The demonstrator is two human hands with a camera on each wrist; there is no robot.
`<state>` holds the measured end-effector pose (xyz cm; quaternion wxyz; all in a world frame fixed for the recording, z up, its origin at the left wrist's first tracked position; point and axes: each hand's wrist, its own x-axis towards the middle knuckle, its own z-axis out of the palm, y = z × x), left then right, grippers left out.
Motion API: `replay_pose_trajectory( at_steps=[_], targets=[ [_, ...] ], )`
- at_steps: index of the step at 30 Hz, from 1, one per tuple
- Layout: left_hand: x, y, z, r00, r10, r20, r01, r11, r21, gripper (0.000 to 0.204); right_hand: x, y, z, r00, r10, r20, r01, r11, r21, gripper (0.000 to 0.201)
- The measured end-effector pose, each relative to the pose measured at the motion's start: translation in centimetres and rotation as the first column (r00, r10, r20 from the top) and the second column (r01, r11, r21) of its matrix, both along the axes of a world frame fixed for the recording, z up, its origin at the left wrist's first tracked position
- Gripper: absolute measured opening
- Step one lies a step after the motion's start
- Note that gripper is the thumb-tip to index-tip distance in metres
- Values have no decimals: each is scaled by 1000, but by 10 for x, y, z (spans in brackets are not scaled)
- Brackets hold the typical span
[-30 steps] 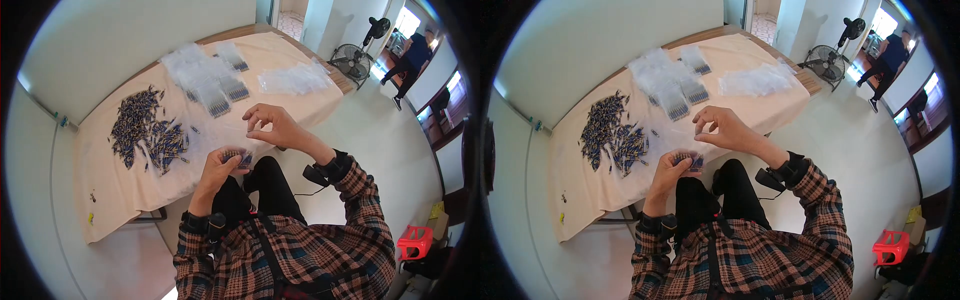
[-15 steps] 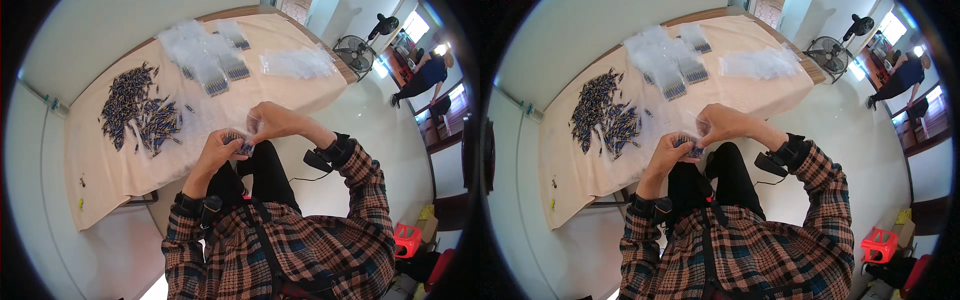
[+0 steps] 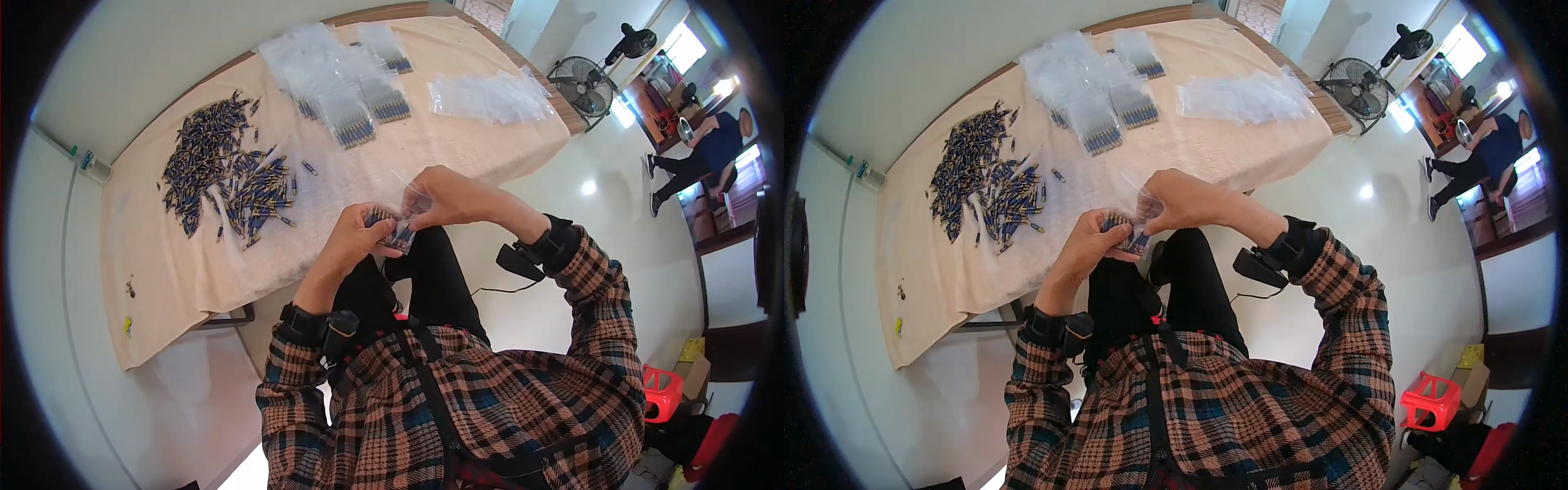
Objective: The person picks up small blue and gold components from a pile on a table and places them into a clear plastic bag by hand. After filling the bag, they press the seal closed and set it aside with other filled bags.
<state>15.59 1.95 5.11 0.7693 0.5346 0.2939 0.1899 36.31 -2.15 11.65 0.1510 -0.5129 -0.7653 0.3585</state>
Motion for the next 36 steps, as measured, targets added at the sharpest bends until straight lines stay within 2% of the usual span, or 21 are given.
replay_pose_trajectory(
  at_steps=[3,7,10,15,18,22,27,30,35,36],
  targets=[
    [1,1,-2,1000,-25,-16,25,1000,-2,26,0,-1,-4,998,16,58,-18,999,41,16],
    [1,1,-4,997,-72,-23,72,997,3,26,1,0,-8,999,19,-26,-20,998,-60,17],
    [1,0,-6,995,-100,-25,100,995,19,27,2,-2,-6,990,60,127,-61,998,3,19],
    [0,-1,-8,995,-100,-15,101,995,28,27,6,-1,-16,990,80,116,-86,995,48,18],
    [-2,1,-6,996,-90,-1,90,996,20,26,7,-1,-22,993,14,-116,-21,998,-56,23],
    [-3,2,-3,997,-62,-39,62,998,13,24,1,-4,-27,998,-19,-55,18,1000,-12,24],
    [-4,0,0,997,-55,-53,55,998,13,20,-8,-8,-39,992,-102,-74,99,994,-47,26],
    [-7,0,0,996,-79,-51,81,996,23,20,-9,-12,-42,961,-122,-248,99,990,-102,28],
    [-9,1,-4,991,-129,-25,129,992,-5,22,-10,-15,-40,942,-128,-310,94,988,-124,27],
    [-10,1,-5,992,-129,-11,129,992,-14,23,-11,-17,-34,941,-172,-292,117,973,-197,27]
  ],
)
